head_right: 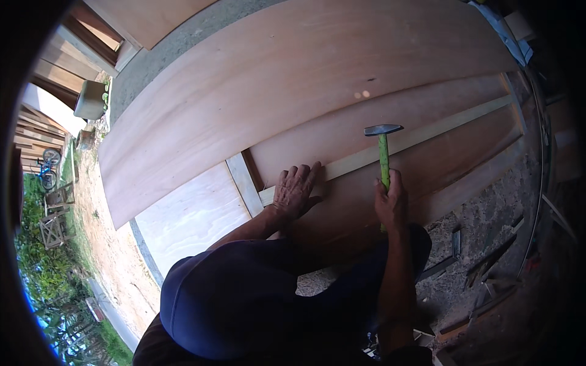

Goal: The person hammers nails into wooden strips attached to a large plywood sheet to assemble a frame. They work on the floor, positioning the strips and securing them with a hammer. The person also handles a smaller plywood piece and a bag of nails.

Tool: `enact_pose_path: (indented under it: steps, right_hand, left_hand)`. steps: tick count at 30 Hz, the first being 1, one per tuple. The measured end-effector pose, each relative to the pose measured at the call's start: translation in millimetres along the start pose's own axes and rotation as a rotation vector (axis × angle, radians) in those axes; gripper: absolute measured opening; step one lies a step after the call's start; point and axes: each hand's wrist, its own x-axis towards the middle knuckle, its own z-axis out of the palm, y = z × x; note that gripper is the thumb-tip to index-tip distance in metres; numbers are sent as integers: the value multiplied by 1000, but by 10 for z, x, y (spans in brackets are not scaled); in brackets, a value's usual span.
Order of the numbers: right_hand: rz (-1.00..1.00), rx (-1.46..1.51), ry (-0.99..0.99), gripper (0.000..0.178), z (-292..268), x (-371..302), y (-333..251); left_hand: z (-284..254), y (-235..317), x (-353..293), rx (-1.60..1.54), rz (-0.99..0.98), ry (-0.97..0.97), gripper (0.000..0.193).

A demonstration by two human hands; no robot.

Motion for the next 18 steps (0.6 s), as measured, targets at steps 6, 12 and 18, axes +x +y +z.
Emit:
enact_pose_path:
  steps: [6, 12, 18]
  right_hand:
    - [-25, 111, -216, 27, 466, -173, -222]
    - [196, 246, -349, 26, 621, -219, -379]
    - [323, 361, -423, 26, 697, -210, -817]
  left_hand:
    - [19, -323, -70, -24, -152, 40, 73]
    - [255, -342, -123, -37, -48, 152, 64]
    - [161, -281, -98, -68, -56, 72, 61]
